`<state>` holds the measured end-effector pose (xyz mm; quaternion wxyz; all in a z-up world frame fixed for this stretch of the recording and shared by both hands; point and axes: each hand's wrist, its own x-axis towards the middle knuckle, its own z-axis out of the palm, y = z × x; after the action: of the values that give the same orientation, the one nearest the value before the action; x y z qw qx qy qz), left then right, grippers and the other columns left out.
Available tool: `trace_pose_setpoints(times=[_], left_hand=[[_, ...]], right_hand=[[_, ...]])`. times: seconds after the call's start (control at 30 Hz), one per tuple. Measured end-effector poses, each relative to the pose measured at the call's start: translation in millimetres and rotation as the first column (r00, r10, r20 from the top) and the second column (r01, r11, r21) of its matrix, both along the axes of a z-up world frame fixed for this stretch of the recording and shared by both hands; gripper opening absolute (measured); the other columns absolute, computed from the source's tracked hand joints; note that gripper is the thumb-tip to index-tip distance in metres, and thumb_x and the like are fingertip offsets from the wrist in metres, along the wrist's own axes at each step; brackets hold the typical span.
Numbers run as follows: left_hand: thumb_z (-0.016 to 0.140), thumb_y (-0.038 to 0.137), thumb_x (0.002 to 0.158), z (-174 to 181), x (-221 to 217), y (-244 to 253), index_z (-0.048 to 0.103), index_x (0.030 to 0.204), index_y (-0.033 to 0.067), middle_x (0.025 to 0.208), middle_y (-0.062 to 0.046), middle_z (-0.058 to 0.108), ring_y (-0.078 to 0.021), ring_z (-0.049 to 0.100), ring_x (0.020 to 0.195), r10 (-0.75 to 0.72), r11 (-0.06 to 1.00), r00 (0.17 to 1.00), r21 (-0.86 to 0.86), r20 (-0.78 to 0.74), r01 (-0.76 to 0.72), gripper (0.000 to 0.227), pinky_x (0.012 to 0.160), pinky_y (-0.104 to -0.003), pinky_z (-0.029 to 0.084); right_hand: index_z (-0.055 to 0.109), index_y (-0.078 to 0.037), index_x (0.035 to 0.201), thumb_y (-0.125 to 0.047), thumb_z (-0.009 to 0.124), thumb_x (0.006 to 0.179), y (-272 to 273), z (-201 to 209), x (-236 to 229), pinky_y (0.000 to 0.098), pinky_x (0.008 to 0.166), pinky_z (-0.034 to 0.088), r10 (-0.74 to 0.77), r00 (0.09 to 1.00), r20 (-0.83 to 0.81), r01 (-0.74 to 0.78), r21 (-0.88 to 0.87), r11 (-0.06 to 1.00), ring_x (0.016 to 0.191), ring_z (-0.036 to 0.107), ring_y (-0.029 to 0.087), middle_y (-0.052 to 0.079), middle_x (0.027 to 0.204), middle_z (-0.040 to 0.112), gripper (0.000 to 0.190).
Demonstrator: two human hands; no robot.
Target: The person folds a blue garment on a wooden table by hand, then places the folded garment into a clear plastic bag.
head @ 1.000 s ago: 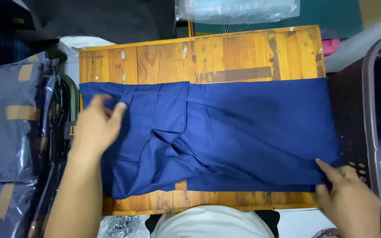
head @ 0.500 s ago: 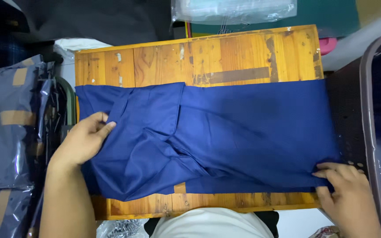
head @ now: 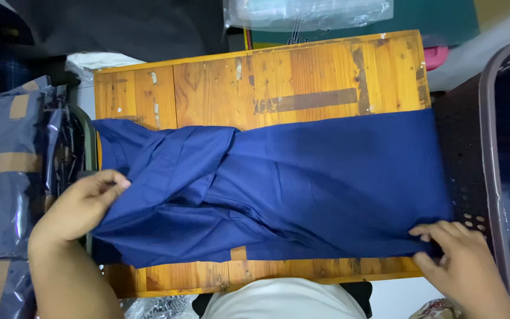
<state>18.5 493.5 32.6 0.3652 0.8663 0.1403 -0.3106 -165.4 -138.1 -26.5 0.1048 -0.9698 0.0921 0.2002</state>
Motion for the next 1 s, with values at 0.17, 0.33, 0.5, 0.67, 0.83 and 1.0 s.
trace_pose_setpoints(times=[0.17,0.33,0.5,0.67,0.83,1.0], left_hand=[[0.058,0.022,0.105,-8,-1,-13,0.063,0.092,0.0104,0.086,0.002,0.056,-0.0098,0.048,0.081,-0.157,0.979,0.971,-0.1,0.18,0.177,0.018,0.077,-0.027,0.037],[0.052,0.025,0.105,-5,37,-56,0.066,0.119,0.0094,0.112,-0.005,0.072,-0.0199,0.066,0.103,-0.077,0.987,0.859,0.161,0.507,-0.007,0.025,0.094,-0.034,0.045],[0.073,0.009,0.091,-35,74,-45,0.072,0.125,0.0145,0.138,-0.03,0.046,-0.0482,0.049,0.131,-0.483,0.875,0.501,0.411,0.718,0.254,0.035,0.113,-0.053,0.039],[0.067,0.012,0.098,-50,90,-29,0.071,0.1,0.0112,0.105,-0.01,0.069,-0.034,0.058,0.101,-0.485,0.873,0.577,0.4,0.657,0.279,0.005,0.096,-0.042,0.039],[0.056,0.029,0.106,-44,92,-28,0.068,0.107,0.0152,0.113,-0.005,0.07,-0.0404,0.048,0.107,-0.453,0.867,0.725,0.446,0.519,0.222,0.018,0.092,-0.056,0.036],[0.066,0.035,0.097,-54,91,-19,0.07,0.108,0.021,0.114,0.004,0.069,-0.0279,0.05,0.122,-0.451,0.885,0.713,0.373,0.536,0.279,0.018,0.089,-0.048,0.028]], right_hand=[[0.077,-0.028,0.12,-0.044,0.083,0.072,34,46,45,0.0324,0.078,0.055,-0.146,0.989,0.005,0.145,0.081,0.986,0.077,0.068,0.018,-0.004,0.097,0.077,0.051],[0.072,-0.004,0.13,-0.031,0.067,0.099,63,34,148,0.0464,0.103,0.046,0.277,0.795,0.539,-0.321,-0.014,0.947,0.111,0.063,0.038,0.018,0.121,0.07,0.042],[0.074,-0.026,0.125,-0.045,0.066,0.098,76,-8,218,0.0521,0.087,0.046,0.421,0.762,0.492,-0.364,-0.212,0.907,0.107,0.06,0.038,0.006,0.116,0.068,0.034],[0.069,-0.015,0.094,-0.043,0.062,0.102,81,-6,246,0.0494,0.089,0.043,0.375,0.871,0.317,-0.394,-0.005,0.919,0.102,0.059,0.038,0.011,0.097,0.067,0.03],[0.061,-0.011,0.107,-0.031,0.064,0.105,78,24,244,0.0428,0.077,0.047,0.075,0.965,0.253,-0.158,0.326,0.932,0.085,0.065,0.028,0.006,0.097,0.069,0.021],[0.074,-0.018,0.099,-0.057,0.063,0.098,63,2,245,0.0436,0.076,0.05,0.212,0.955,0.205,-0.227,0.049,0.973,0.093,0.069,0.029,0.003,0.093,0.076,0.041]])
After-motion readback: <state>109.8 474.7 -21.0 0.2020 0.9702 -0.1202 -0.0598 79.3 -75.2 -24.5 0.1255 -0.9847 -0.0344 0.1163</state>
